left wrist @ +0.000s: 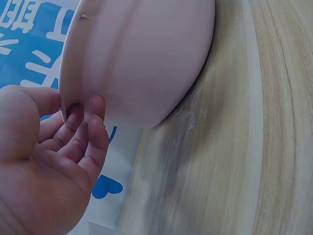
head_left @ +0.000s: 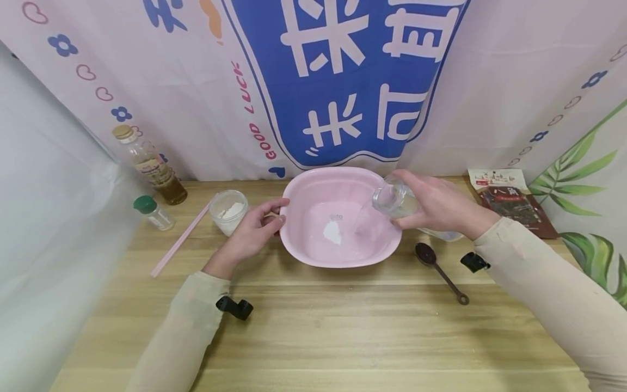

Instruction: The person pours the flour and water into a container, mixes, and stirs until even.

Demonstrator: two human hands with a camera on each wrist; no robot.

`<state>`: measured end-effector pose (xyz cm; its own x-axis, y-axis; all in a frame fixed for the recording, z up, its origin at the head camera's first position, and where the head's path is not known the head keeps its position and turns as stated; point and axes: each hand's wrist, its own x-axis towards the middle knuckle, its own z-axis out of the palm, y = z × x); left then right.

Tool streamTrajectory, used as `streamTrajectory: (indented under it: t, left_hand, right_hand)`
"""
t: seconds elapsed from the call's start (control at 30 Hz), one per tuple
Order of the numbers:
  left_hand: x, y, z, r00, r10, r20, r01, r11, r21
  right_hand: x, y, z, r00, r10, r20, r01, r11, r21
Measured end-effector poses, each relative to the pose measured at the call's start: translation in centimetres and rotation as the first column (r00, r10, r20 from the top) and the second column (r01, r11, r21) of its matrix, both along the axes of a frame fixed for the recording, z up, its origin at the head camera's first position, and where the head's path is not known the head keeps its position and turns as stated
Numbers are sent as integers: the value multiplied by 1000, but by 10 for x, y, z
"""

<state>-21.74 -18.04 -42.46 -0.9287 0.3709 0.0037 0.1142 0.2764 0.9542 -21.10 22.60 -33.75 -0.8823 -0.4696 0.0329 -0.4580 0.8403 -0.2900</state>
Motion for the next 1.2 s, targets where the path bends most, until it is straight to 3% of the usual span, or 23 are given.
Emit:
streamTrajectory:
  t: [1.2]
  left_hand:
    - [2, 1, 3, 1000, -1, 3, 1, 1000, 15]
  right_hand:
    - [-2, -3, 5, 1000, 2, 31, -3, 999, 40]
